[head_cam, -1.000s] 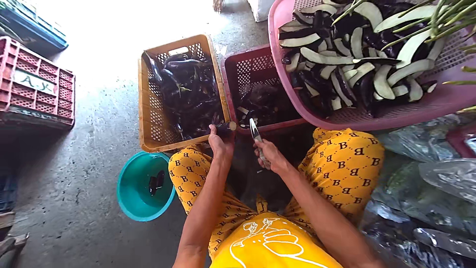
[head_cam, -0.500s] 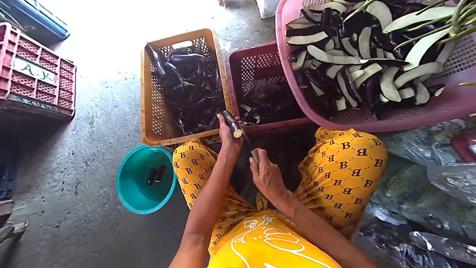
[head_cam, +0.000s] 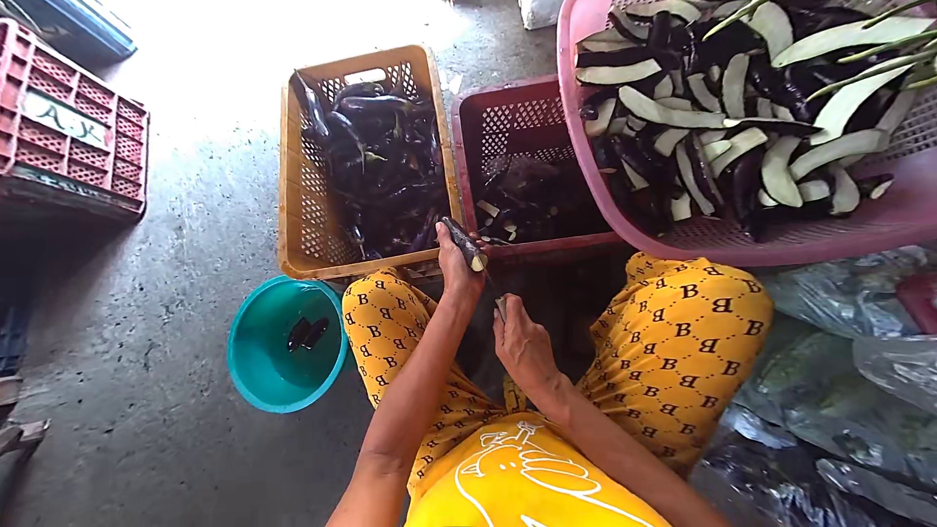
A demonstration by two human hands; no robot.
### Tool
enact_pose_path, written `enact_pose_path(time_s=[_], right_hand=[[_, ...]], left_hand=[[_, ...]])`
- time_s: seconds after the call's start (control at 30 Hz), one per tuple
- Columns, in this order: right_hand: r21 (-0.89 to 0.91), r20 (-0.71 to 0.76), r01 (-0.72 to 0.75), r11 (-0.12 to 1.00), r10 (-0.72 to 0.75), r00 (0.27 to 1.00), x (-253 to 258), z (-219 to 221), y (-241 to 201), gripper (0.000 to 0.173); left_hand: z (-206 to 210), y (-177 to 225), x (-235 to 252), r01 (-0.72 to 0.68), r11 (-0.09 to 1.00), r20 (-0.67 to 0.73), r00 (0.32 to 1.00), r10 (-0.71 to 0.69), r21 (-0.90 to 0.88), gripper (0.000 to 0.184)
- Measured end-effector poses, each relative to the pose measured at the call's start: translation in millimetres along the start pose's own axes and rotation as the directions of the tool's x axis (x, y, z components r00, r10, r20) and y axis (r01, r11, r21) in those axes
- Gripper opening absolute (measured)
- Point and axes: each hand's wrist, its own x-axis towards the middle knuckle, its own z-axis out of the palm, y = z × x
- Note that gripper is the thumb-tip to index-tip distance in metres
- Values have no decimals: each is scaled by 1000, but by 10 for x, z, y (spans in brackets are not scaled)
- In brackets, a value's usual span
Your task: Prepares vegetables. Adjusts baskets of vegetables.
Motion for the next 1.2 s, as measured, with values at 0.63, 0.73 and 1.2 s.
enact_pose_path(time_s=[0.63,0.73,1.2], right_hand=[[-15,278,-191,981,188,942,396,164,80,35],[-18,305,-220,975,215,928,446,180,82,36],[76,181,-116,990,101,978,252,-10,118,36]], left_hand=[[-84,-144,-129,-37,931,48,999,21,364,58],[-99,-142,-92,-27,916,49,999,8,399,59],[-34,-82,-79,-76,937,63,996,58,340,61]])
